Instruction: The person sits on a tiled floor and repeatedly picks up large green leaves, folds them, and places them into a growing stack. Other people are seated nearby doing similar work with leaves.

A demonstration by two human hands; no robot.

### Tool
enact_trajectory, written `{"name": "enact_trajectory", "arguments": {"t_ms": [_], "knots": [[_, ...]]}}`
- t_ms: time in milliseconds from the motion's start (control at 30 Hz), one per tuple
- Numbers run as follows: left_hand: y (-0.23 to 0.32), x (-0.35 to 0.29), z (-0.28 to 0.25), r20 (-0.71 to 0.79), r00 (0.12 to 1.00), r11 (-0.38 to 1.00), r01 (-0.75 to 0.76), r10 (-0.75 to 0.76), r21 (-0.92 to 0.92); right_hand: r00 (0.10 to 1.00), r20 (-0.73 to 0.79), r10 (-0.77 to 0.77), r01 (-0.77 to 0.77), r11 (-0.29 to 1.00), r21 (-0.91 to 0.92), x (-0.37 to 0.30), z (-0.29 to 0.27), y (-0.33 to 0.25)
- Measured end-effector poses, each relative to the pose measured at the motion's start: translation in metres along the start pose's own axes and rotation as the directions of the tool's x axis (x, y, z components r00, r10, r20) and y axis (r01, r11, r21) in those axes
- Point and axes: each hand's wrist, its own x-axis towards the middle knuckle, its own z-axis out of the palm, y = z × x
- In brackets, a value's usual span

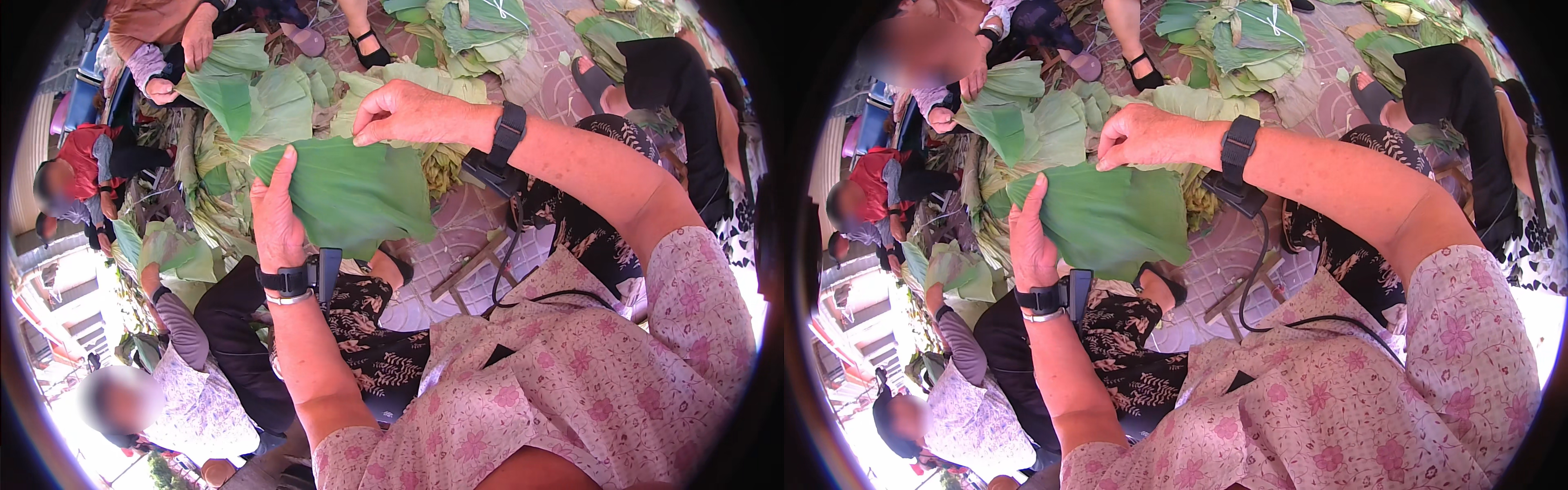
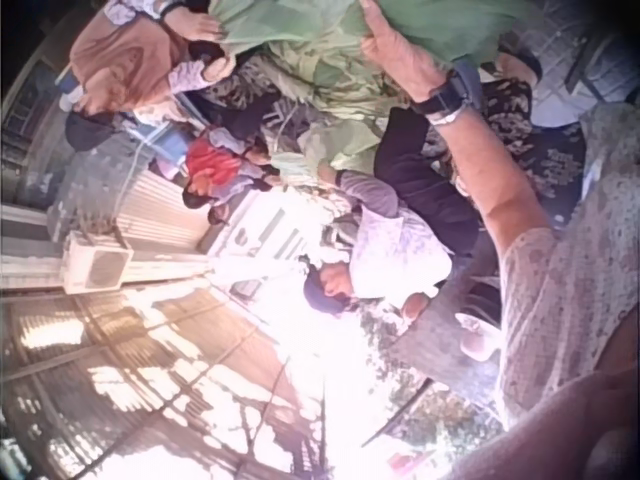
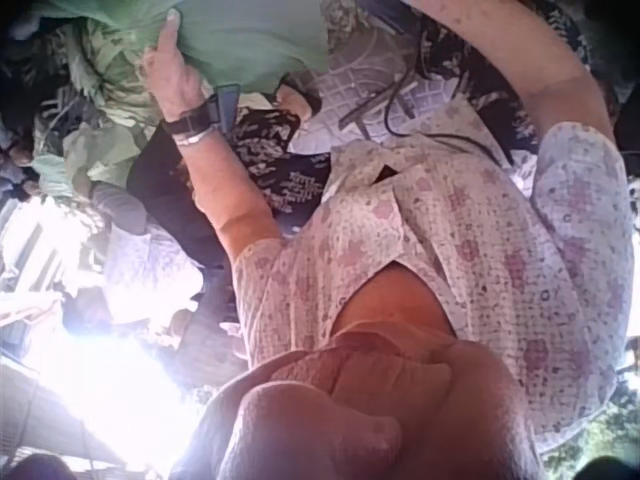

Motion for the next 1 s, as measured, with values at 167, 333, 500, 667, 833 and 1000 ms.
{"name": "enact_trajectory", "arguments": {"t_ms": [167, 333, 500, 667, 833, 1000], "knots": [[-0.004, -0.001, 0.01, 0.011, 1.0, 1.0, -0.005, 0.004, 0.029, 0.994, 0.02, 0.104, -0.104, 0.994, 0.028, -0.008, -0.001, -0.004], [-0.007, 0.001, 0.009, 0.034, 0.999, 1.0, -0.021, 0.02, 0.016, 0.995, 0.02, 0.098, -0.1, 0.986, 0.135, -0.006, -0.001, 0.002], [-0.011, 0.0, 0.008, 0.026, 0.999, 0.999, -0.036, 0.036, 0.0, 0.968, -0.057, 0.243, -0.219, 0.937, 0.272, -0.006, 0.0, -0.002], [-0.011, -0.002, 0.01, 0.011, 0.999, 0.999, -0.044, 0.044, 0.002, 0.914, -0.086, 0.396, -0.333, 0.855, 0.398, -0.003, -0.002, 0.006], [-0.009, -0.001, 0.008, 0.011, 0.999, 0.999, -0.036, 0.035, 0.034, 0.952, -0.086, 0.292, -0.25, 0.911, 0.329, 0.0, -0.016, 0.011], [-0.014, -0.006, 0.02, 0.017, 0.999, 0.998, 0.037, -0.038, 0.045, 0.988, 0.002, 0.151, -0.148, 0.962, 0.229, -0.003, 0.002, 0.002]]}}
